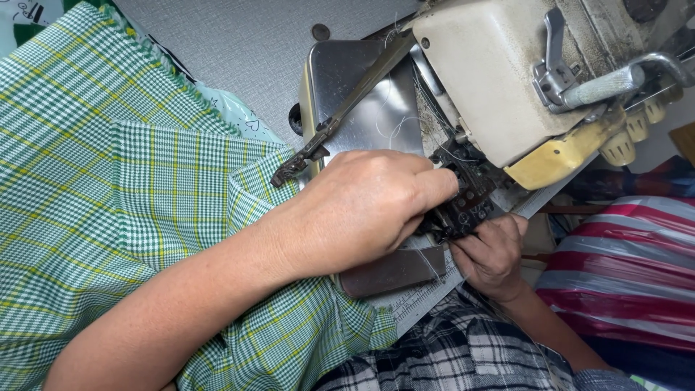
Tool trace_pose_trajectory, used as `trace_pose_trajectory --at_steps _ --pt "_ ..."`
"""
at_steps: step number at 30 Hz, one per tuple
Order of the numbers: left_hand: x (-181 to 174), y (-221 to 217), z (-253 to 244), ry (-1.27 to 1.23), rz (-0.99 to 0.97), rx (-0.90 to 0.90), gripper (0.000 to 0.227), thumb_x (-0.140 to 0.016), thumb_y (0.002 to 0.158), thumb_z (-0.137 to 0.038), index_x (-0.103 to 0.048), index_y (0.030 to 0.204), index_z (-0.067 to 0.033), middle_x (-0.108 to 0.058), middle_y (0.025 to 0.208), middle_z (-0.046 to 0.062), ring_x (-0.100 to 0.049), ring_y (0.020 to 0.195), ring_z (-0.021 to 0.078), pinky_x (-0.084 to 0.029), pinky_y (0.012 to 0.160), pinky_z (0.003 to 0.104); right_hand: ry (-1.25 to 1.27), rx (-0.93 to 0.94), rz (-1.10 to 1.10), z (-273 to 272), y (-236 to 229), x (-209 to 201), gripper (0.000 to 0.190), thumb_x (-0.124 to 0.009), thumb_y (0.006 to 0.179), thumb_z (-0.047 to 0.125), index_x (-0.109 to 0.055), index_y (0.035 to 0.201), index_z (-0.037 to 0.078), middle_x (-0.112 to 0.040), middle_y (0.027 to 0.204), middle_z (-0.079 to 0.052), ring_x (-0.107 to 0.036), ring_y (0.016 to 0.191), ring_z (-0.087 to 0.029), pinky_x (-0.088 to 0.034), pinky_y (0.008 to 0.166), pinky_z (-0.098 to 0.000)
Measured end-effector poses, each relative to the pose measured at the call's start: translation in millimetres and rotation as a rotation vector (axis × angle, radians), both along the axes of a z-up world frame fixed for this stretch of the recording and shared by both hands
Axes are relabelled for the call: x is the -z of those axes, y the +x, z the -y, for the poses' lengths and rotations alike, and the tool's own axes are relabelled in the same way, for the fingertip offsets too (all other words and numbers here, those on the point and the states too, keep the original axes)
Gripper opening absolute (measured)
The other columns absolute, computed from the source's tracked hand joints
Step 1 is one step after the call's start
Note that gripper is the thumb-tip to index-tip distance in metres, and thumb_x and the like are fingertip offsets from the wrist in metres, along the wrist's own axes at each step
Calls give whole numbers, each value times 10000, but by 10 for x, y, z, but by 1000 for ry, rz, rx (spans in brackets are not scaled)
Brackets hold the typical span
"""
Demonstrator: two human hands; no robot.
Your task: The person maintains a sewing machine by cleaning lint from the inner mechanisms and threading the needle.
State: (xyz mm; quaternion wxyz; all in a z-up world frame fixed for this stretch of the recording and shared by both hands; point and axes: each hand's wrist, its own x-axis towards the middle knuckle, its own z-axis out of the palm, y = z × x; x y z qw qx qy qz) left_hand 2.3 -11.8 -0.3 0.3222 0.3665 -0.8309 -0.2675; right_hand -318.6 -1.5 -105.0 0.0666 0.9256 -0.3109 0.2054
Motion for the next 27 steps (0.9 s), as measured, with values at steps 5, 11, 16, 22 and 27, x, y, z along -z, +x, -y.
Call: trace_pose_trajectory --at_steps 5,11,16,22,27 --pt "-43 19 -51 -61 19 -18 69 -558 952 -166 -555 922 -103 -603 736 63 -638 722 330 -455 476 519 76 -38 116 16 -114 95 31 -756 845 108 -732 865 110 -657 842 -21 -509 767 -257 -298 826 -437" --pt "-116 122 -65 -116 -44 -2 76 -581 881 -54 -514 910 -75 -595 741 87 -619 704 352 -441 464 509 6 -34 209 1 -154 -57 59 -751 901 91 -733 945 57 -726 925 -72 -578 830 -225 -370 851 -425" --pt "-100 97 -71 -98 0 -16 79 -578 883 -92 -522 938 -86 -591 756 84 -623 730 364 -444 484 529 -41 -5 247 52 -162 -277 79 -752 974 101 -715 1037 72 -729 951 -86 -584 841 -227 -404 862 -418" --pt "-70 -23 -96 -57 116 -27 67 -554 952 -166 -558 965 -100 -578 736 72 -624 722 347 -474 456 538 -38 0 215 59 -102 -306 58 -744 989 103 -720 1034 76 -720 956 -91 -576 826 -249 -412 858 -424" --pt "-166 -82 -66 -107 193 -35 44 -571 945 -147 -546 929 -114 -580 739 65 -624 681 364 -474 462 532 -36 9 217 63 -59 -314 58 -722 998 130 -724 1016 74 -717 957 -95 -568 807 -263 -404 865 -426"
